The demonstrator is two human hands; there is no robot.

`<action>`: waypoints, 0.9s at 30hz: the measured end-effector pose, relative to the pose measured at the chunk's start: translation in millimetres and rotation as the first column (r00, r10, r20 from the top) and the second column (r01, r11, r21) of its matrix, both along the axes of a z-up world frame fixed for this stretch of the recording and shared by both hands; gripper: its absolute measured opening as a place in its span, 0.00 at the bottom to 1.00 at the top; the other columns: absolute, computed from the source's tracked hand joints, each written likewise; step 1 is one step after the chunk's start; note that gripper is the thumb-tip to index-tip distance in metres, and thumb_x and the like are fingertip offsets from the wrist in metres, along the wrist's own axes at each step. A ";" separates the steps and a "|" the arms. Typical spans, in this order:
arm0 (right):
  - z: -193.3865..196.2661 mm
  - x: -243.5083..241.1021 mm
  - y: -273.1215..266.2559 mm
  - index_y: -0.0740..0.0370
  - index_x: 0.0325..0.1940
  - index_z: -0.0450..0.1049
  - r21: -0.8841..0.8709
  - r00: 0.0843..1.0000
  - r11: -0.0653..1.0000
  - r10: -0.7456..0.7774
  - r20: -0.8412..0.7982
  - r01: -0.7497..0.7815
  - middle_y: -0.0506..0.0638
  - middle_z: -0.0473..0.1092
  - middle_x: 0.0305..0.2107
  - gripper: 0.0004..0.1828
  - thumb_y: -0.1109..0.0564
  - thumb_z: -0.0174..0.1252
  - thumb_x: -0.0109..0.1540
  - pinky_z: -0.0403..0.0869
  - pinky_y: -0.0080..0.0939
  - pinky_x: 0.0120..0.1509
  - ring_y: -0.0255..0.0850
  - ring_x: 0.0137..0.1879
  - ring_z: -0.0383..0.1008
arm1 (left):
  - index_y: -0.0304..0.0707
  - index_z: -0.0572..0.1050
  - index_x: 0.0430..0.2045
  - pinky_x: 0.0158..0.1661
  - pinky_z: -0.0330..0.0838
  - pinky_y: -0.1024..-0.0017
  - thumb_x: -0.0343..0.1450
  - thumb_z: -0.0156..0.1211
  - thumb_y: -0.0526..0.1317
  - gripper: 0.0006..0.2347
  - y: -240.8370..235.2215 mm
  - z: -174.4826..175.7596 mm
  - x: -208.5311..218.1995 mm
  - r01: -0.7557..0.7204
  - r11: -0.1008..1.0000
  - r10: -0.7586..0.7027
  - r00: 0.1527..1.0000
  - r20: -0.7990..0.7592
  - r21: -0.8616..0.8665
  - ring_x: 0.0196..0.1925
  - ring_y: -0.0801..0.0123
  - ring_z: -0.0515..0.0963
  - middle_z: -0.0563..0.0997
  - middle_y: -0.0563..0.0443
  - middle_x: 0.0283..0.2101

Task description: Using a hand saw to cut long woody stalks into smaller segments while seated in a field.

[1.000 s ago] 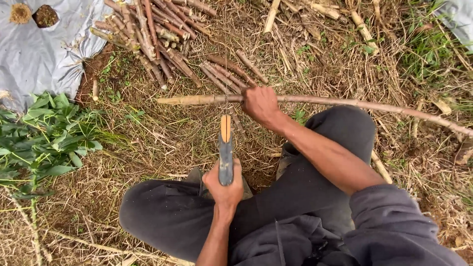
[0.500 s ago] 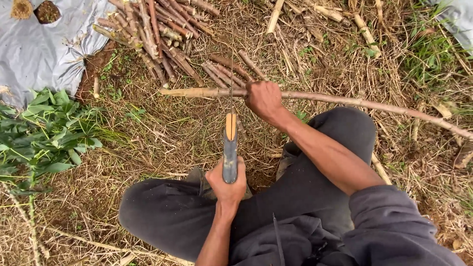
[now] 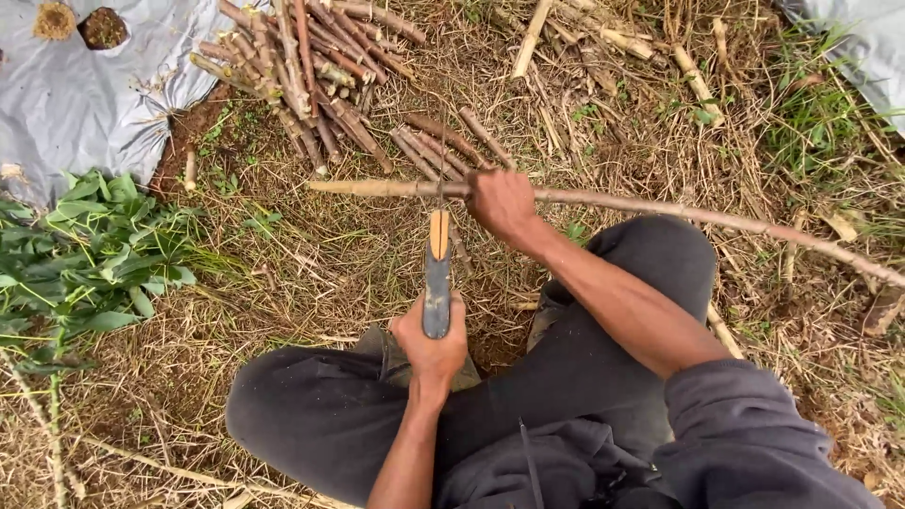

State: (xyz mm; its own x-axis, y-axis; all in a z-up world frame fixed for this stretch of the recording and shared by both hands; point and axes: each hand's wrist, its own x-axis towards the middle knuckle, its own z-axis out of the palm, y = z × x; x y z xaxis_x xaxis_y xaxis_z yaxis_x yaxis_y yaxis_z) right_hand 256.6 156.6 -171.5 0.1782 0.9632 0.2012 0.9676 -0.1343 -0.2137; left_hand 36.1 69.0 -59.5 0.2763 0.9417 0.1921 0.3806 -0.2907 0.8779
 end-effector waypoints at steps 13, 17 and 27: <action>20.0 -8.4 3.2 0.59 0.32 0.79 -0.171 0.992 0.978 -0.125 0.004 0.123 0.52 0.72 0.15 0.06 0.63 0.57 0.61 0.72 0.40 0.24 0.42 0.19 0.72 | 0.44 0.68 0.00 0.14 0.63 0.76 0.59 0.69 0.36 0.16 -42.1 31.7 -30.5 -0.132 0.991 0.132 0.989 -0.059 0.008 0.03 0.64 0.70 0.69 0.52 0.02; 12.6 -25.0 -5.1 0.59 0.30 0.78 -0.282 0.997 0.959 -0.037 -0.063 0.018 0.54 0.72 0.16 0.07 0.61 0.57 0.61 0.74 0.42 0.26 0.45 0.19 0.73 | 0.43 0.72 0.10 0.14 0.64 0.76 0.65 0.66 0.34 0.12 -3.7 5.9 -5.7 -0.078 0.996 0.080 0.995 0.063 -0.036 0.06 0.71 0.64 0.69 0.56 0.06; -2.5 2.0 1.6 0.59 0.32 0.83 -0.351 0.989 0.936 -0.080 -0.122 0.032 0.59 0.77 0.22 0.10 0.53 0.60 0.58 0.79 0.51 0.39 0.56 0.35 0.82 | 0.38 0.71 0.14 0.10 0.58 0.76 0.69 0.60 0.32 0.11 -0.7 -13.1 0.3 0.044 0.973 -0.021 0.994 0.105 -0.226 0.06 0.74 0.58 0.64 0.56 0.09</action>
